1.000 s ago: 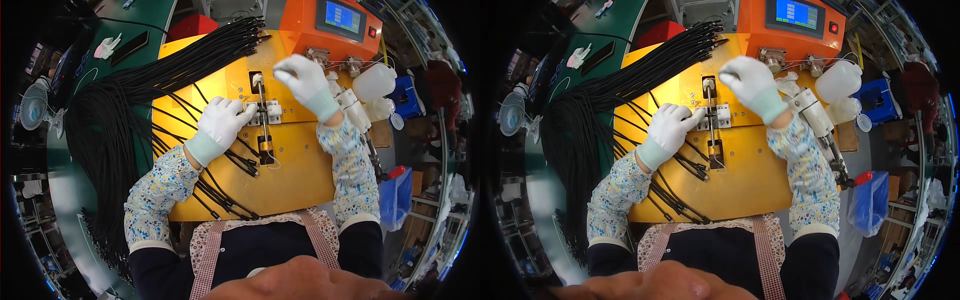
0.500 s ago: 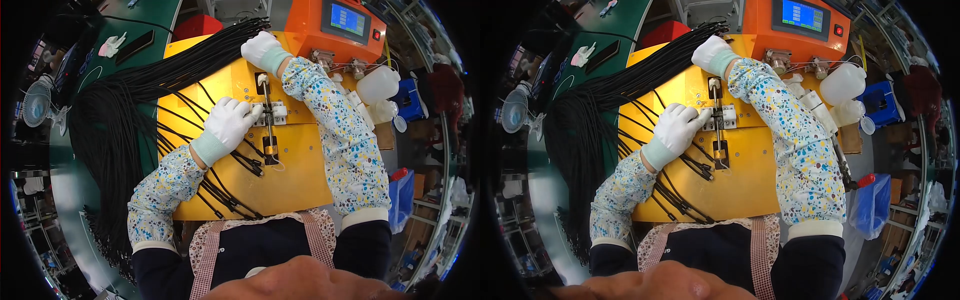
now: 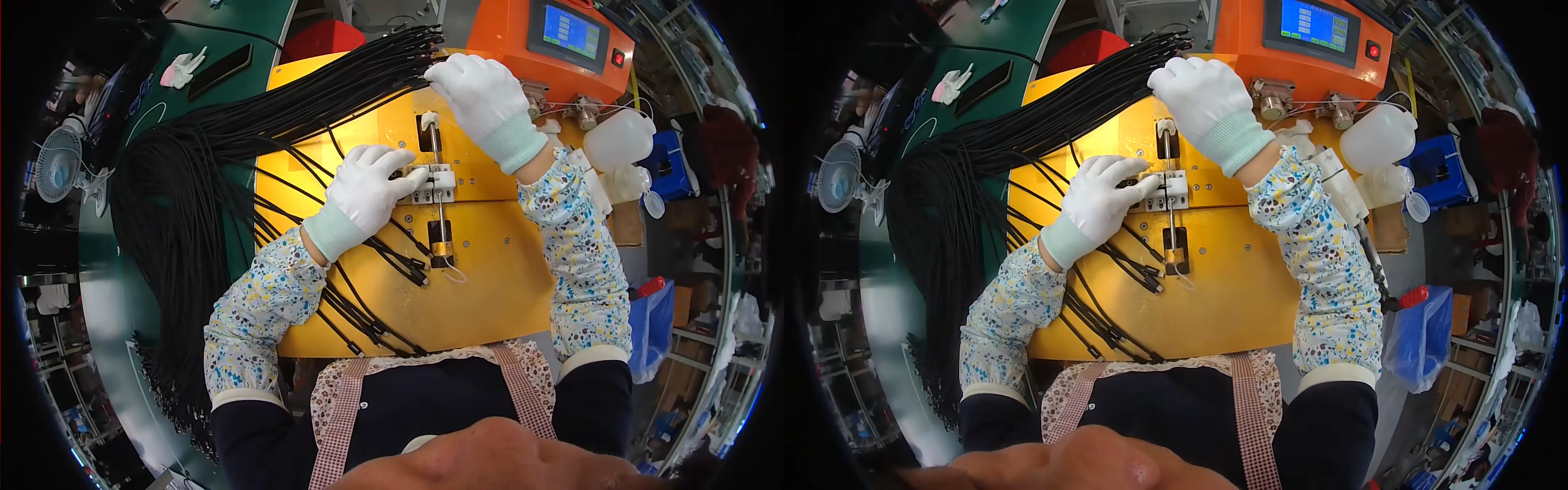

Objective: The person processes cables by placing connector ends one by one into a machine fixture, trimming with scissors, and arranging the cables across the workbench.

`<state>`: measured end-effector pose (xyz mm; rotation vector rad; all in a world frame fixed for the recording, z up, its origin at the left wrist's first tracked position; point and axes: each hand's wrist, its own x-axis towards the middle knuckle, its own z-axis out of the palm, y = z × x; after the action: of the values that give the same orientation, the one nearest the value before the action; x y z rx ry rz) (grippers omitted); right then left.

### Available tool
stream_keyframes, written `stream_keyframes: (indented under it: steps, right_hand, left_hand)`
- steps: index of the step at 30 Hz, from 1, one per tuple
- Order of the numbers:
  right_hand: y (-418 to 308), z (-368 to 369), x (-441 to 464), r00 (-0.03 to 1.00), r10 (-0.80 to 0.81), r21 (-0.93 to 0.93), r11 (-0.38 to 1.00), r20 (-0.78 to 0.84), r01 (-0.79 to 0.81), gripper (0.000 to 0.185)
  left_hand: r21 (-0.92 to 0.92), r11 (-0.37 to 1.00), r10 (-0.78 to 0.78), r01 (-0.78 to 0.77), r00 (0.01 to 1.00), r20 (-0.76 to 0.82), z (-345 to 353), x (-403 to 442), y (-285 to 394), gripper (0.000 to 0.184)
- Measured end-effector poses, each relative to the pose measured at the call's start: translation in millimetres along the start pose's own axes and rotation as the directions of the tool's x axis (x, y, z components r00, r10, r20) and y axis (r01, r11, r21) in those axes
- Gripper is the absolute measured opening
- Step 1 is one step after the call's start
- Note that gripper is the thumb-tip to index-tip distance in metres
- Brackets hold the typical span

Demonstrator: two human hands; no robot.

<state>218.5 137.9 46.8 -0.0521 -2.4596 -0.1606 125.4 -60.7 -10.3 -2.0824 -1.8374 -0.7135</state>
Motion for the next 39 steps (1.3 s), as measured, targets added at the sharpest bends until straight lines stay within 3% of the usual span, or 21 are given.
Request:
stream_keyframes:
  steps: [2,5,8,11,12,16,21,25,27,30,36,39]
  right_hand:
    - [0,3,-2,0.999,0.028,0.002,1.000,-0.031,-0.028,0.008]
    - [-3,6,-8,0.982,0.182,0.070,0.981,-0.050,-0.178,0.009]
    - [-9,-2,-30,0.899,0.403,0.419,0.796,0.171,-0.436,0.010]
    - [-24,-22,-54,0.825,0.392,0.582,0.585,0.407,-0.565,0.011]
    - [-29,-23,-61,0.831,0.377,0.575,0.601,0.408,-0.555,0.011]
    - [-40,-18,-82,0.837,0.370,0.557,0.627,0.403,-0.545,0.011]
    - [-41,-18,-78,0.793,0.378,0.531,0.595,0.477,-0.603,0.012]
    - [-26,-14,-73,0.702,0.430,0.579,0.398,0.568,-0.712,0.016]
    - [-11,-16,-56,0.849,0.385,0.473,0.709,0.362,-0.523,0.019]
    - [12,8,-25,0.917,0.291,0.286,0.885,0.274,-0.367,0.019]
    - [24,82,21,0.948,0.084,-0.097,0.994,0.305,-0.057,0.018]
    - [27,104,28,0.930,0.062,-0.128,0.992,0.363,-0.016,0.015]
  left_hand:
    - [-0.026,1.000,-0.005,0.006,1.000,0.021,3,-2,-1,0.038]
    - [-0.057,0.971,-0.212,0.234,0.943,0.255,-16,6,8,0.038]
    - [-0.477,0.848,0.029,0.230,0.879,0.476,-71,19,5,0.037]
    - [-0.077,0.987,-0.137,0.138,0.990,0.020,-46,17,16,0.036]
    - [0.006,0.992,-0.124,0.124,0.992,-0.032,-35,17,13,0.038]
    - [-0.084,0.987,-0.129,0.140,0.985,0.118,-1,0,3,0.042]
    - [0.004,0.995,-0.099,0.100,0.980,0.175,-6,-3,8,0.044]
    - [0.056,0.997,-0.060,0.048,0.970,0.236,-13,1,7,0.045]
    - [0.066,0.998,-0.041,0.025,0.965,0.257,-14,2,5,0.046]
    - [0.053,0.999,-0.007,-0.008,0.962,0.273,-14,3,1,0.046]
    - [0.066,0.997,0.011,-0.031,0.961,0.277,-15,4,1,0.047]
    - [0.067,0.997,0.009,-0.029,0.957,0.291,-15,5,2,0.048]
